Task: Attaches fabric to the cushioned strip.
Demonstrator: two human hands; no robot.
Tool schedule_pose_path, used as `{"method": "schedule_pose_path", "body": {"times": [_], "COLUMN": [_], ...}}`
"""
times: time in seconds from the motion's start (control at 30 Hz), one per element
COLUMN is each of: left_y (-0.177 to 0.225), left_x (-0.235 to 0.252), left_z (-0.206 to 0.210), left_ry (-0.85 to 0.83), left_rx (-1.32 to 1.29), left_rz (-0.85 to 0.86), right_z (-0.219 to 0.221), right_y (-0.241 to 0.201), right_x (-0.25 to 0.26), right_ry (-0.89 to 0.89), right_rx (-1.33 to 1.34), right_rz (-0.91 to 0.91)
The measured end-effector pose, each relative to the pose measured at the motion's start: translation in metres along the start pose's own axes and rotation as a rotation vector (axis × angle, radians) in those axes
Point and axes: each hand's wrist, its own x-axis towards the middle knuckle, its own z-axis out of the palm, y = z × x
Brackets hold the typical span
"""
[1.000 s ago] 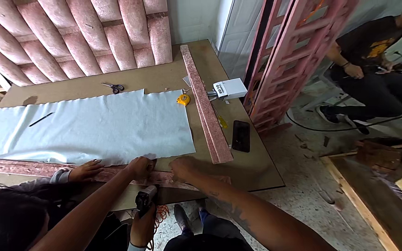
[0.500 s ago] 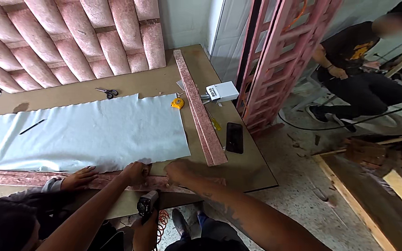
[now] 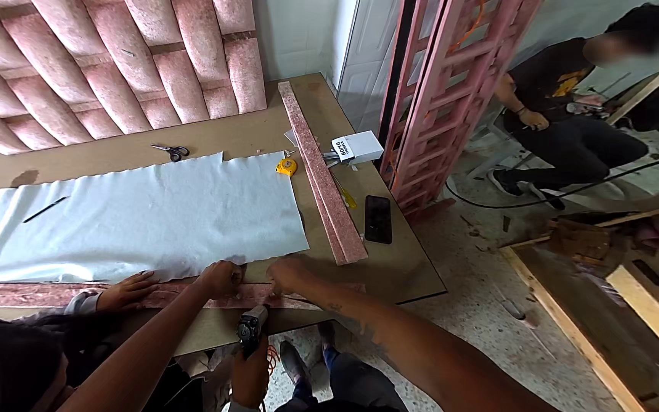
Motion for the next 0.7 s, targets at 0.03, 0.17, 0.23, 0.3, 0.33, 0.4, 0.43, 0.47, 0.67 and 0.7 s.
{"method": "schedule_pose_path", "body": {"times": [0.03,0.17,0.23,0.3,0.33,0.4,0.43,0.47,0.67,0.7], "left_y": [0.001,0.004,0.005,0.007,0.008,0.01,0.011,0.014,0.031,0.036], "left_x": [-0.001,-0.002,0.0,0.003,0.003,0.004,0.004,0.004,0.003,0.001], "left_z": [0.0,0.001,0.002,0.002,0.002,0.004,0.004,0.004,-0.001,-0.001], "left_ry": [0.002,0.004,0.0,-0.001,-0.003,0.0,0.001,0.005,-0.006,-0.014], "left_rx": [-0.005,0.009,0.014,0.031,0.039,0.054,0.058,0.061,0.087,0.09], "left_rz": [-0.001,-0.03,-0.042,-0.061,-0.074,-0.093,-0.106,-0.122,-0.219,-0.241], "right_z": [-0.002,-0.008,-0.006,-0.007,-0.007,-0.008,-0.006,-0.002,0.008,0.01], "right_y": [-0.001,-0.003,-0.002,-0.001,-0.001,-0.001,0.002,0.005,0.059,0.071], "right_x": [-0.003,-0.01,-0.01,-0.012,-0.014,-0.022,-0.027,-0.03,-0.063,-0.076], "right_ry": [0.003,-0.013,-0.004,0.007,0.008,0.026,0.05,0.09,0.333,0.341], "right_rx": [0.006,-0.038,-0.043,-0.064,-0.07,-0.061,-0.047,-0.019,0.331,0.356], "right_rz": [-0.004,0.002,-0.006,0.002,0.007,-0.005,-0.027,-0.061,-0.236,-0.231]}}
